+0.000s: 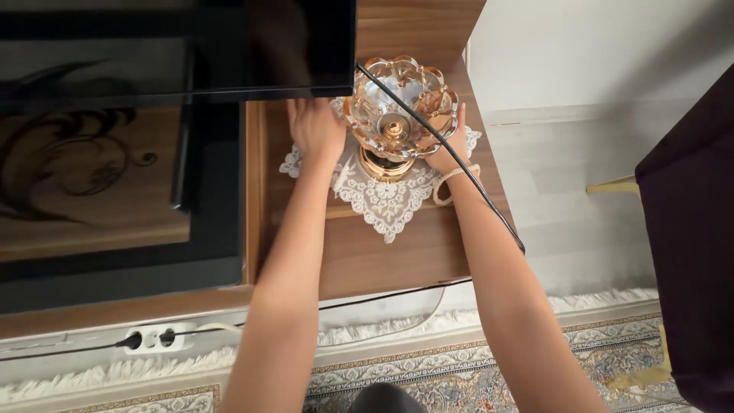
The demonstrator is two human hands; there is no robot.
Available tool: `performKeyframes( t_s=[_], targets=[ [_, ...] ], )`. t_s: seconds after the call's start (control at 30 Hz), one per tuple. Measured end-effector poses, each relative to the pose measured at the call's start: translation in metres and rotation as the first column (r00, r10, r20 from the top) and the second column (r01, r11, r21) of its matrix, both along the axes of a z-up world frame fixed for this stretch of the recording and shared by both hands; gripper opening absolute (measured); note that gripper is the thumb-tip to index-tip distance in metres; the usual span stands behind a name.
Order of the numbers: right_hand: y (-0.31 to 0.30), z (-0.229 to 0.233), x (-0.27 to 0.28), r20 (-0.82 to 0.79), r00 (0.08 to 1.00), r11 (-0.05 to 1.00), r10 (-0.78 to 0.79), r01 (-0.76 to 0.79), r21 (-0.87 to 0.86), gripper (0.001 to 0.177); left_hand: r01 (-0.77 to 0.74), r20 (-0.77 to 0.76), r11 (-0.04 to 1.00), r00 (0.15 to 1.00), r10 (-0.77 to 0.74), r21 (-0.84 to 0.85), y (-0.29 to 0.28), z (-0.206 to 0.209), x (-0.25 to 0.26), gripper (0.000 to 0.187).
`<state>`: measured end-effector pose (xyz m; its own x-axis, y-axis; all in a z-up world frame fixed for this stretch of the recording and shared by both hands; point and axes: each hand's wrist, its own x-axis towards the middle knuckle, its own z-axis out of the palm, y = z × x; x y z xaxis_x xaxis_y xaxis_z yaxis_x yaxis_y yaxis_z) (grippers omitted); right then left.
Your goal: Vacuuming the floors and carpets in a home hallway and bathroom.
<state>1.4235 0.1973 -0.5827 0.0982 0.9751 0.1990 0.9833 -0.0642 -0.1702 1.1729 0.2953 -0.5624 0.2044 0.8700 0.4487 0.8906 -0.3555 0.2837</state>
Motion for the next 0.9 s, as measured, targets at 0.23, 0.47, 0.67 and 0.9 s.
performKeyframes(
  t_s=[0.23, 0.47, 0.67, 0.9],
  targets=[
    [-0.112, -0.018, -0.074, 0.016, 0.995, 0.989, -0.100, 0.098, 0.111, 0.084, 0.080, -0.047, 0.920, 0.993, -0.106, -0.383, -0.139, 0.023, -0.041, 0.115],
    [-0.154, -0.001, -0.091, 0.059, 0.998, 0.999, -0.023, 0.025, -0.025, 0.100, 0.065, -0.052, 0.916, 0.994, -0.093, -0.396, -0.195, 0.038, -0.065, 0.139],
    [-0.245, 0.024, -0.236, -0.059, 0.961, 0.913, 0.271, -0.237, 0.332, 0.036, 0.433, 0.268, 0.901, 0.867, -0.420, 0.011, -0.366, -0.017, -0.179, 0.047],
    [-0.240, -0.034, -0.436, -0.279, 0.631, 0.647, 0.724, -0.761, -0.042, 0.031, -0.258, 0.460, 0.741, 0.645, 0.610, -0.620, -0.380, -0.226, -0.430, 0.028]
  ],
)
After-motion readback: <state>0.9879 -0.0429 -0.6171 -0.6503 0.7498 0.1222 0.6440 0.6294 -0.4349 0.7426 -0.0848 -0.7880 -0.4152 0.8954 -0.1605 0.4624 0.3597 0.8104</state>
